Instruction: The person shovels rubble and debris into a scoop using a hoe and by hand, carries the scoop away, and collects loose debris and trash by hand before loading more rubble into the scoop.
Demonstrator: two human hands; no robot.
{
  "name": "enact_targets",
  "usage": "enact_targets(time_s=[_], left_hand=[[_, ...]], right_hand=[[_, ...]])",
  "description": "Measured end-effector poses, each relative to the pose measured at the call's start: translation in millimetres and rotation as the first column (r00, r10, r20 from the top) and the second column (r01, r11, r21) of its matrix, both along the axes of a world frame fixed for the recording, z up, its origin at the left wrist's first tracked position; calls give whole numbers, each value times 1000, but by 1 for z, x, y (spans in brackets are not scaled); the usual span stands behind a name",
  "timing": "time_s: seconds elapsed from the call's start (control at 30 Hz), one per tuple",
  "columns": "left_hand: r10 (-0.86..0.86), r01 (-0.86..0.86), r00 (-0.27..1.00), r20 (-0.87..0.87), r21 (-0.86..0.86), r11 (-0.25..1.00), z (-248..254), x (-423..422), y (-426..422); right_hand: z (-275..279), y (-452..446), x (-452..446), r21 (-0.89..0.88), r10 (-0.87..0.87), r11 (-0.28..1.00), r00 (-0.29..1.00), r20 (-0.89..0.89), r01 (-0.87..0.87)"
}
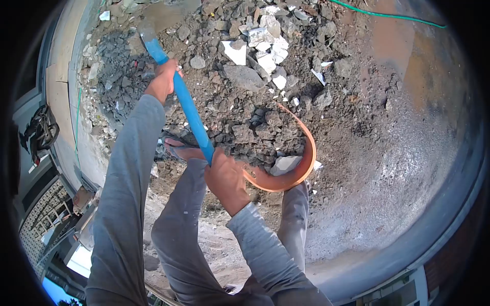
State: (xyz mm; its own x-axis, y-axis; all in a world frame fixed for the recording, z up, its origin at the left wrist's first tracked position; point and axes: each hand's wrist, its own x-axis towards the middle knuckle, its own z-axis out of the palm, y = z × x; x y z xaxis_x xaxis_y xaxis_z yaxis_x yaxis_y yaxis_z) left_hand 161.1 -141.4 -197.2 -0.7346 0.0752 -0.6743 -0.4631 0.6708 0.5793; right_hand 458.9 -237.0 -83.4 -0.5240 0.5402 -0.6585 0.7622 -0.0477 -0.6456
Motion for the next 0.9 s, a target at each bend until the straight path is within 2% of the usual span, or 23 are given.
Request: enact_targets(time_s=[0.03, 0.07, 0.1, 0.13, 0.2, 0.33, 0.4, 0.53, 0.6, 0.63, 0.67, 0.73, 0.8, 0.9], left_hand=[[76, -75, 996, 45, -21, 997, -4, 33, -4], [162, -160, 984, 71, -41, 986, -2, 66, -9], [155, -149, 981, 118, -55, 987, 1, 95, -20], [242, -235, 961, 136, -65, 970, -1, 125, -30], [256, -238, 919, 300, -97, 967, -6, 174, -54], [370, -309, 865, 338, -221, 925, -4, 256, -91], [369, -318, 849, 378, -193, 928, -2, 285, -115], [436, -486, 693, 574, -75, 871, 21, 340, -163], [491, -450, 670, 557, -221, 865, 61, 375, -164], [516, -477, 622, 589, -237, 846, 67, 396, -175], [533, -500, 573, 623, -249, 829, 71, 417, -187], [566, -597, 385, 729, -271, 755, 82, 457, -210], [568, -669, 263, 780, -277, 690, 106, 487, -222], [552, -702, 256, 794, -239, 671, 138, 498, -224]], right_hand=[[-15, -21, 33, 163, -36, 986, 998, -53, 44], [-4, -14, 60, 53, -17, 998, 1000, -1, 17], [12, -6, 87, -57, 13, 998, 999, 51, -10], [31, -4, 110, -70, 61, 996, 989, 132, -52], [61, 0, 153, -71, 123, 992, 961, 249, -108], [100, -11, 212, -123, 203, 978, 920, 334, -171], [119, -16, 232, -211, 263, 959, 867, 423, -189], [158, -18, 265, -371, 355, 912, 787, 504, -175], [187, -27, 293, -398, 397, 899, 729, 558, -185], [201, -27, 304, -415, 433, 886, 692, 577, -209], [213, -28, 315, -427, 462, 875, 655, 598, -228], [232, -32, 343, -424, 490, 868, 577, 653, -257], [250, -34, 362, -394, 475, 879, 569, 671, -268], [246, -38, 395, -414, 506, 862, 528, 682, -292]])
